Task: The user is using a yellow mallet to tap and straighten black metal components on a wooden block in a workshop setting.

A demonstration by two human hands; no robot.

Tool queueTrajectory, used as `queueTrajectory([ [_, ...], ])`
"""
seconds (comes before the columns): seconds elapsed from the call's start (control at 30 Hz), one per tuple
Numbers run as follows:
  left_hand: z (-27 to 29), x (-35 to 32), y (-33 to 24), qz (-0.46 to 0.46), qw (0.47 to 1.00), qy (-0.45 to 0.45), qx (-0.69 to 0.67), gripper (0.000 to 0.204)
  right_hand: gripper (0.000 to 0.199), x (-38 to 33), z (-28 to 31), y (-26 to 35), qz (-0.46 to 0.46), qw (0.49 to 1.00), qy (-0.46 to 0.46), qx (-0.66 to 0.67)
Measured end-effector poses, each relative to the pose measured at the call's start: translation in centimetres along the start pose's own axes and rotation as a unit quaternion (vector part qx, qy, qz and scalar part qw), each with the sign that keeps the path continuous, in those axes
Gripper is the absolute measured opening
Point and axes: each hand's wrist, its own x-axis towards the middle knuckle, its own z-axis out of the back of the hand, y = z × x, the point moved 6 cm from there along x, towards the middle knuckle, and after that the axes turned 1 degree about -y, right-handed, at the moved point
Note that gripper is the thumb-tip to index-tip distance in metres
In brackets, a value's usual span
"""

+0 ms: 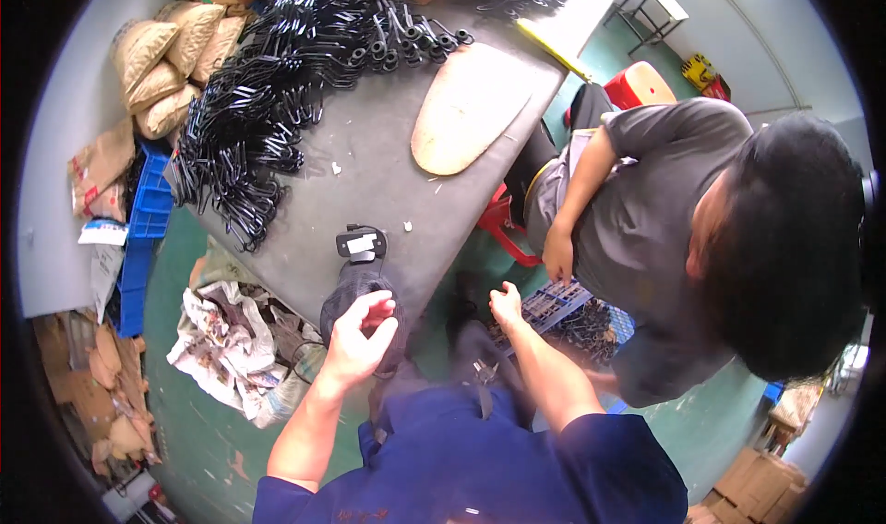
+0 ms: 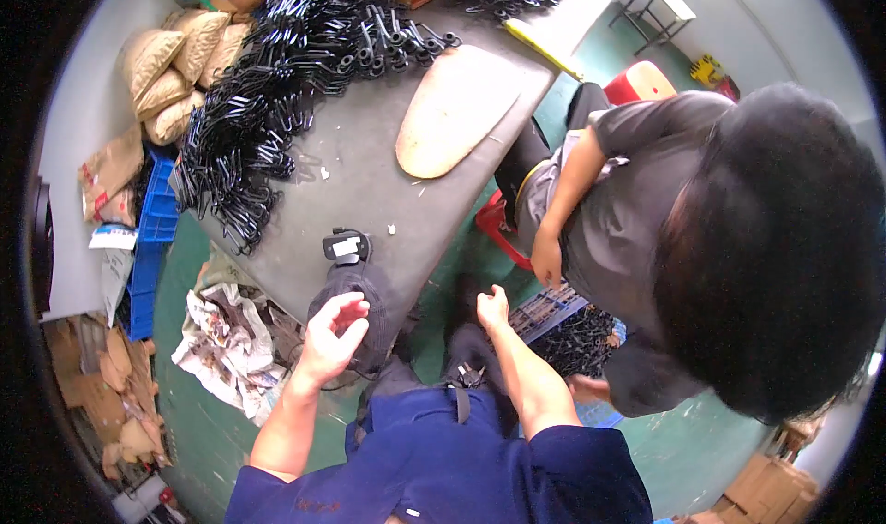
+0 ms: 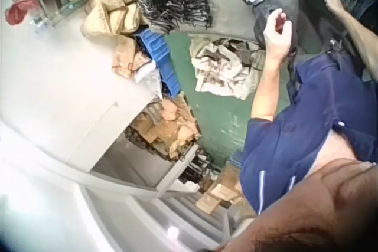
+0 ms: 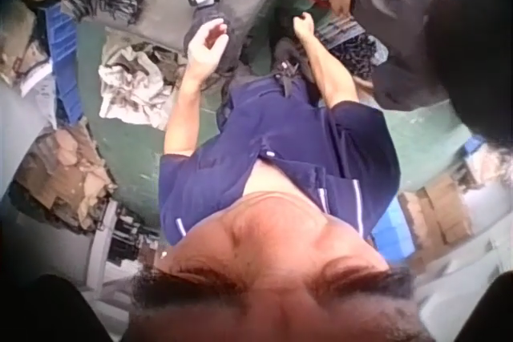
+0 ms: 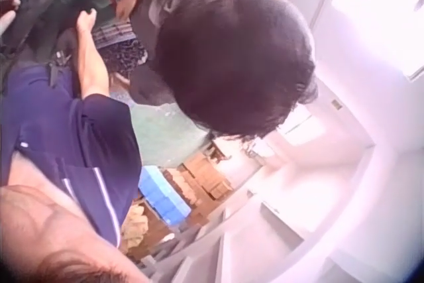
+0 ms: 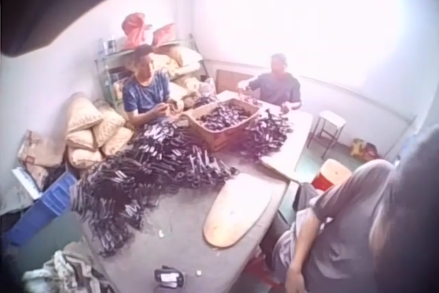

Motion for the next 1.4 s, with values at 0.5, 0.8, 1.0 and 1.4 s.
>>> queueTrajectory([
  [0.5, 0.5, 1.4, 1.9, 0.035, 0.993, -0.1, -0.06, 0.04, 0.054, 0.0, -1.6, 12.1, 0.059, 0.971, 0.142, -0.184],
  [0.8, 2.2, 8.0, -0.1, 0.029, 0.997, -0.061, 0.046, 0.042, 0.055, 5.7, 3.0, 9.0, 0.038, 0.954, 0.151, -0.257],
  [1.0, -0.7, 14.3, -2.1, -0.004, 0.977, -0.054, 0.205, 0.05, 0.052, 11.1, 6.3, 12.3, 0.101, 0.927, 0.124, -0.341],
  [1.4, -11.0, 27.0, 1.4, -0.096, 0.884, -0.193, 0.414, 0.074, 0.076, 28.1, 8.1, 24.8, 0.34, 0.855, -0.059, -0.387],
])
